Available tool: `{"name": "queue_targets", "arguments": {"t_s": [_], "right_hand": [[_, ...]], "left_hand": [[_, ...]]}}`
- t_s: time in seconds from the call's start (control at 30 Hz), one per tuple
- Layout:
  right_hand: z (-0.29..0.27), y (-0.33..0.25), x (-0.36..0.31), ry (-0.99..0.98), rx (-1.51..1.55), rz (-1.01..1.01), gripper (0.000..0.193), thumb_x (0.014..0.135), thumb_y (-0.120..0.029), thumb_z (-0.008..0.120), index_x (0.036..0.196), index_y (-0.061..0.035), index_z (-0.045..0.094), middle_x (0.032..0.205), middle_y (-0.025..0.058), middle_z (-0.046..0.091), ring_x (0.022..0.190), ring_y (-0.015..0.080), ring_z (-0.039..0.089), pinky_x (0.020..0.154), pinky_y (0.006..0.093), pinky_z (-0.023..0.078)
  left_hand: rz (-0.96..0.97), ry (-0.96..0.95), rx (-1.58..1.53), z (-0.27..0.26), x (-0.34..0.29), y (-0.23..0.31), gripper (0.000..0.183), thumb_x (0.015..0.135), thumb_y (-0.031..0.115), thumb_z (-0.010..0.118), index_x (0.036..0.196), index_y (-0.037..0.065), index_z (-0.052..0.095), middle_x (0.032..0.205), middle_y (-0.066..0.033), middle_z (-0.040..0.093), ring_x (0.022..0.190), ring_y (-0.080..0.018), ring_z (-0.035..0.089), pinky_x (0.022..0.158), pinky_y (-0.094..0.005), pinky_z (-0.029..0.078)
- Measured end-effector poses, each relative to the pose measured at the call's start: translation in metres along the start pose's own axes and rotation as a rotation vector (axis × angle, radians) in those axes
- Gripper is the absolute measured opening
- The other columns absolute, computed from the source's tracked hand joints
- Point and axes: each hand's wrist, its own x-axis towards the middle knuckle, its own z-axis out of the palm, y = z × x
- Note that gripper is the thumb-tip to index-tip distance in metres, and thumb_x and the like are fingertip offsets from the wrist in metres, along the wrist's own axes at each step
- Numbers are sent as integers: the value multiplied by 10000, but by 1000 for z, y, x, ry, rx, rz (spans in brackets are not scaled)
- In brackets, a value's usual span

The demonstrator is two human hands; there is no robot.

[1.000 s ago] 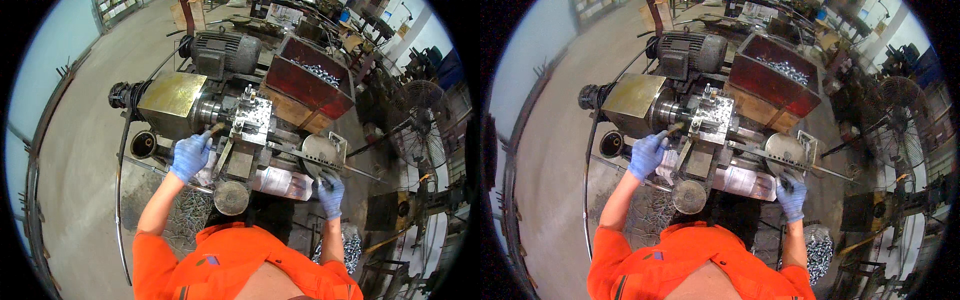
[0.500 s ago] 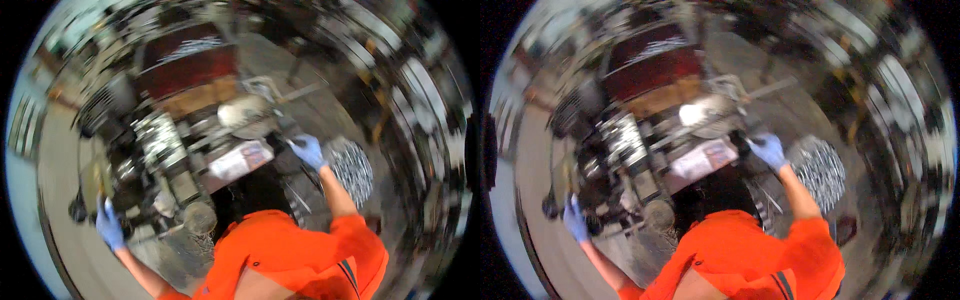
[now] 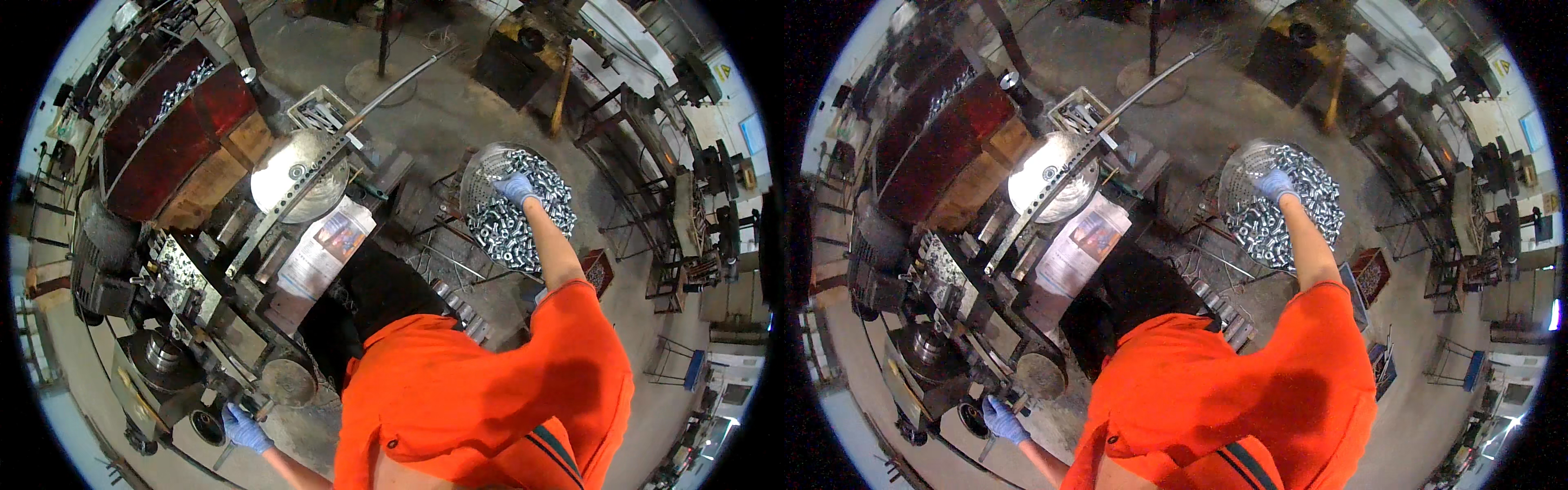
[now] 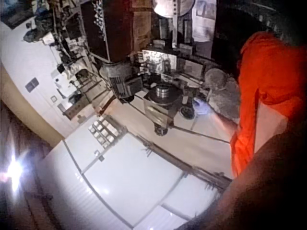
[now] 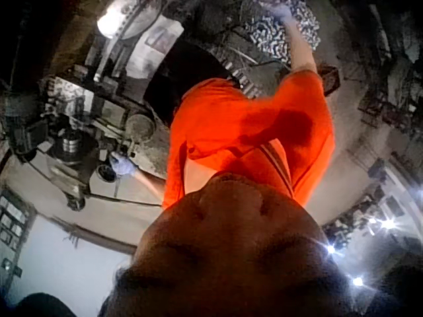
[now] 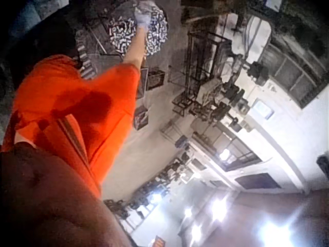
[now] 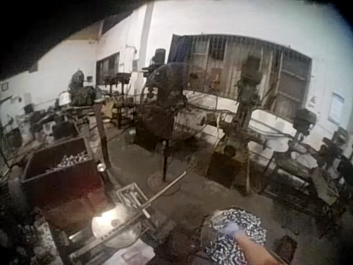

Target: The person operates a lathe machine to process metal parts, using levers to control the machine and handling cylindrical components by hand.

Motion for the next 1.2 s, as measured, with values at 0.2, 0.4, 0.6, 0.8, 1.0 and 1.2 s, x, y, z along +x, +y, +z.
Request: {"name": "queue_targets", "arguments": {"t_s": [0.2, 0.4, 0.6, 0.8, 1.0, 1.2], "right_hand": [[37, -11, 9, -332, -289, -23, 508, 831, -475, 393, 1015, -56, 614, 1073, 179, 578, 986, 351, 549, 860, 396, 418], [51, -40, -1, -332, -199, -73, 599, 728, -543, 519, 982, -12, 627, 1059, 216, 576, 1016, 347, 542, 875, 373, 418], [89, -13, 19, -277, 58, -58, 546, 722, -508, 562, 831, 21, 643, 759, 174, 617, 695, 233, 611, 603, 364, 487], [111, 92, 82, 7, -148, -810, 344, 752, -169, 622, 1066, -48, 550, 939, 73, 628, 770, 200, 595, 703, 355, 462], [28, -104, -45, -143, 614, -489, 192, 808, -149, 629, 891, 23, 647, 780, 19, 634, 718, 80, 550, 707, 254, 457], [-5, -302, -198, -393, 696, -1204, 149, 694, -137, 678, 831, -80, 691, 1021, 113, 617, 957, 233, 572, 851, 316, 420]], "left_hand": [[19, -38, -51, 3, 7, 6, 345, 878, 262, 509, 1001, -53, 581, 634, -58, 548, 494, -116, 423, 454, -273, 355], [-105, -11, -139, 0, -1, 33, 348, 877, 292, 503, 981, -29, 591, 635, -54, 554, 500, -125, 437, 463, -283, 365], [1, -46, 211, -6, 4, 32, 381, 868, 334, 490, 1006, -1, 608, 936, -159, 633, 762, -233, 598, 704, -342, 454], [28, -51, -100, -24, -1, 38, 293, 872, 231, 535, 1052, 9, 599, 940, -110, 643, 838, -142, 583, 780, -284, 445], [79, -59, -482, -51, -8, 137, 244, 864, 160, 543, 1047, 13, 609, 761, -24, 607, 655, -63, 546, 595, -208, 452], [69, -579, -814, -14, -24, 203, 386, 868, 320, 515, 991, -34, 610, 715, -72, 620, 618, -119, 567, 587, -247, 452]]}}
